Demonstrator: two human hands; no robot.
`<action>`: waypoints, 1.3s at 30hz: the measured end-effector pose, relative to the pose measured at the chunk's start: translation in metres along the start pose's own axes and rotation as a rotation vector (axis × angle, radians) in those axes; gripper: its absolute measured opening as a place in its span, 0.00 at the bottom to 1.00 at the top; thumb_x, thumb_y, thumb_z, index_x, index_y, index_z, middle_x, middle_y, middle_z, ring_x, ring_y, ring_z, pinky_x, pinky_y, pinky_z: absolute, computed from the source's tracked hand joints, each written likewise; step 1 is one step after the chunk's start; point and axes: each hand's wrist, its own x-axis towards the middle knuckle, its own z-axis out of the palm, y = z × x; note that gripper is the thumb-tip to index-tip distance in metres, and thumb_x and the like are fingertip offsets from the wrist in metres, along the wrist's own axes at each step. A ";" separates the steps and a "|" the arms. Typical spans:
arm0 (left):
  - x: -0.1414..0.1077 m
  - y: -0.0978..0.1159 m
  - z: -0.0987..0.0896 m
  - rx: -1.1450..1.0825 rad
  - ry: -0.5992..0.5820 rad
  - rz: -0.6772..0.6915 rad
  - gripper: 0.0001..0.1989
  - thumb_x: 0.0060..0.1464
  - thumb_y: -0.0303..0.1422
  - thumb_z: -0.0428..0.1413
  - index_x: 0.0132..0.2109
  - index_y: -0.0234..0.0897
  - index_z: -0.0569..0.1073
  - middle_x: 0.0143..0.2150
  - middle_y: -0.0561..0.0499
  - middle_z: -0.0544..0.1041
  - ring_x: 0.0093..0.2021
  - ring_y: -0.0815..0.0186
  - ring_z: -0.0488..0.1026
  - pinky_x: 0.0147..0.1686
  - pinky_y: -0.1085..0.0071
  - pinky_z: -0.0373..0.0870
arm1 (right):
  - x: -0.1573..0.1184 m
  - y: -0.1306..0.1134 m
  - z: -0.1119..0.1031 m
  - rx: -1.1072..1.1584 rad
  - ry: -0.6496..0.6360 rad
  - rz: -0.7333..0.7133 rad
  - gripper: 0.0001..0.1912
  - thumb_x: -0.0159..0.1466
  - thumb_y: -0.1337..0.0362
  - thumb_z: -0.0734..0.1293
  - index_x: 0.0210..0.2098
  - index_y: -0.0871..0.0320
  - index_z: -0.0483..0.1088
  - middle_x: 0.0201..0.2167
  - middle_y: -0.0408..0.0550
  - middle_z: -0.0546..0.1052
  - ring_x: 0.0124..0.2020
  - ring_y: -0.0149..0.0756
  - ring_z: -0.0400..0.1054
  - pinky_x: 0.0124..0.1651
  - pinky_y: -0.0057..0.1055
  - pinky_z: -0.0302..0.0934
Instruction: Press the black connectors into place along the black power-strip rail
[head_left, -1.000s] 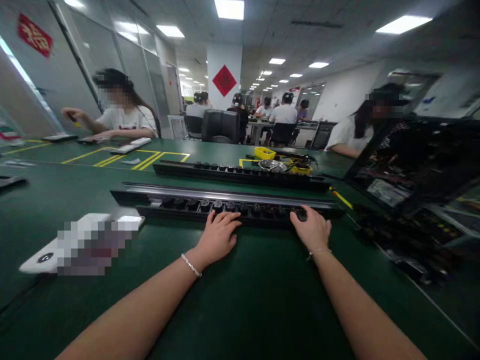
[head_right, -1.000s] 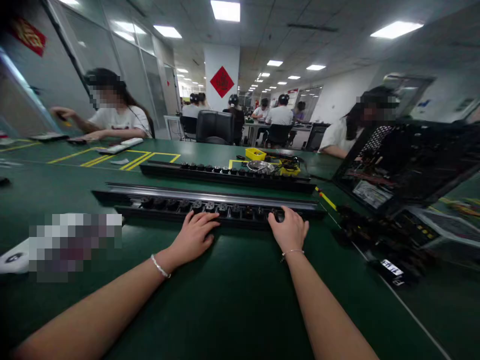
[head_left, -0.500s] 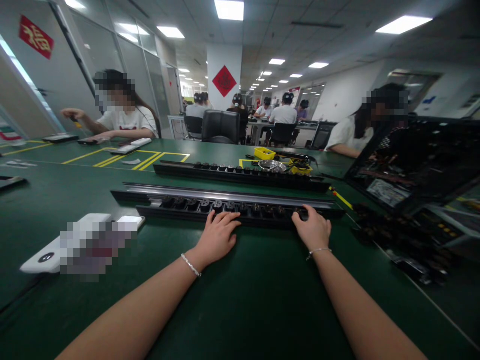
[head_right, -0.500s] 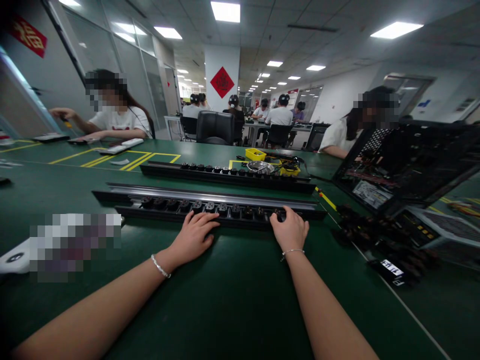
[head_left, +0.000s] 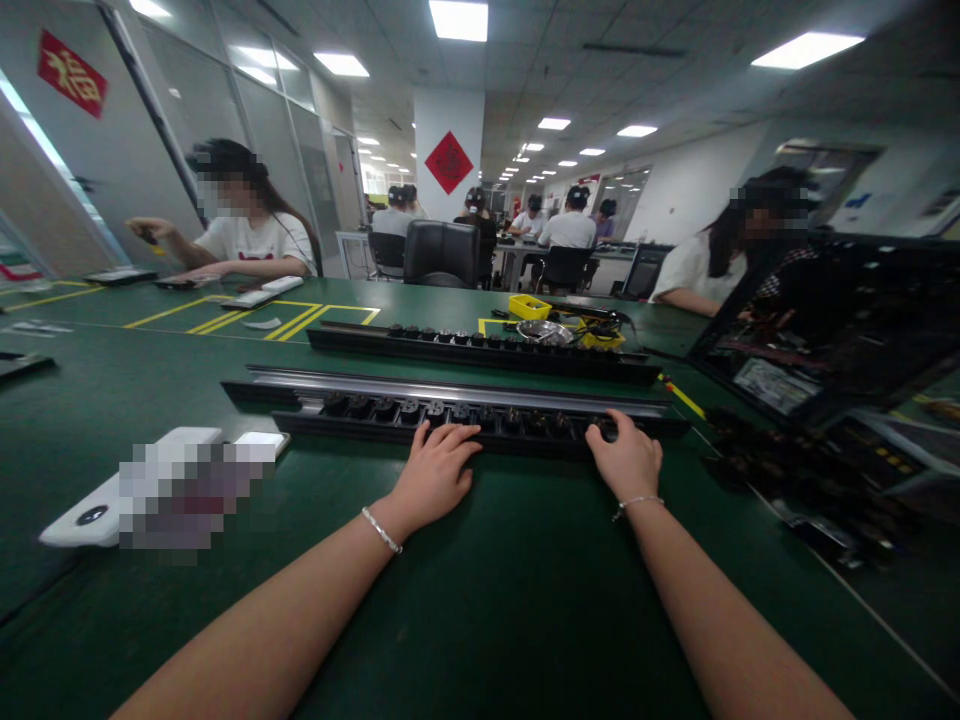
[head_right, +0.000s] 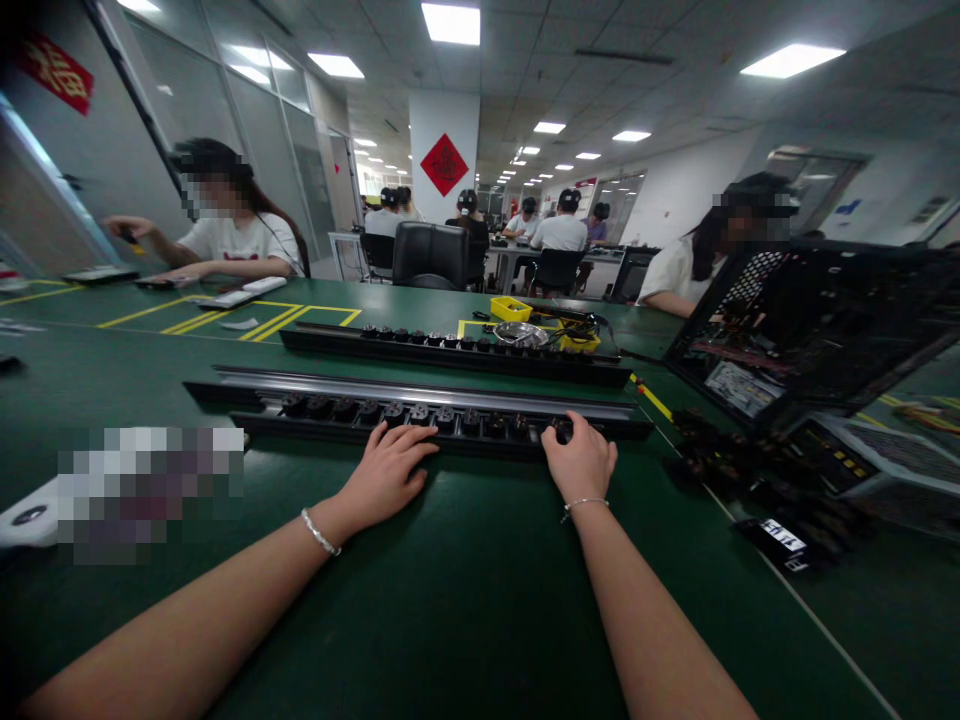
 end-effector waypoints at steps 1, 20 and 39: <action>0.000 0.000 0.000 0.002 0.002 0.000 0.18 0.52 0.30 0.50 0.51 0.47 0.68 0.61 0.55 0.66 0.60 0.59 0.59 0.62 0.45 0.44 | 0.000 0.000 0.000 0.000 0.006 -0.002 0.26 0.59 0.52 0.57 0.53 0.57 0.66 0.44 0.54 0.74 0.49 0.44 0.64 0.57 0.47 0.46; 0.000 0.000 -0.002 0.010 -0.005 -0.002 0.18 0.53 0.30 0.50 0.51 0.47 0.69 0.61 0.53 0.66 0.60 0.58 0.59 0.62 0.45 0.43 | 0.000 -0.004 -0.004 -0.034 -0.025 0.001 0.28 0.58 0.52 0.56 0.53 0.59 0.65 0.42 0.55 0.75 0.46 0.44 0.66 0.55 0.43 0.49; 0.000 0.000 -0.001 0.014 -0.012 -0.013 0.18 0.53 0.30 0.50 0.51 0.47 0.68 0.61 0.54 0.65 0.60 0.58 0.59 0.62 0.45 0.43 | 0.006 0.011 -0.002 -0.032 0.023 0.045 0.27 0.55 0.55 0.60 0.53 0.57 0.65 0.52 0.54 0.70 0.55 0.48 0.59 0.56 0.45 0.51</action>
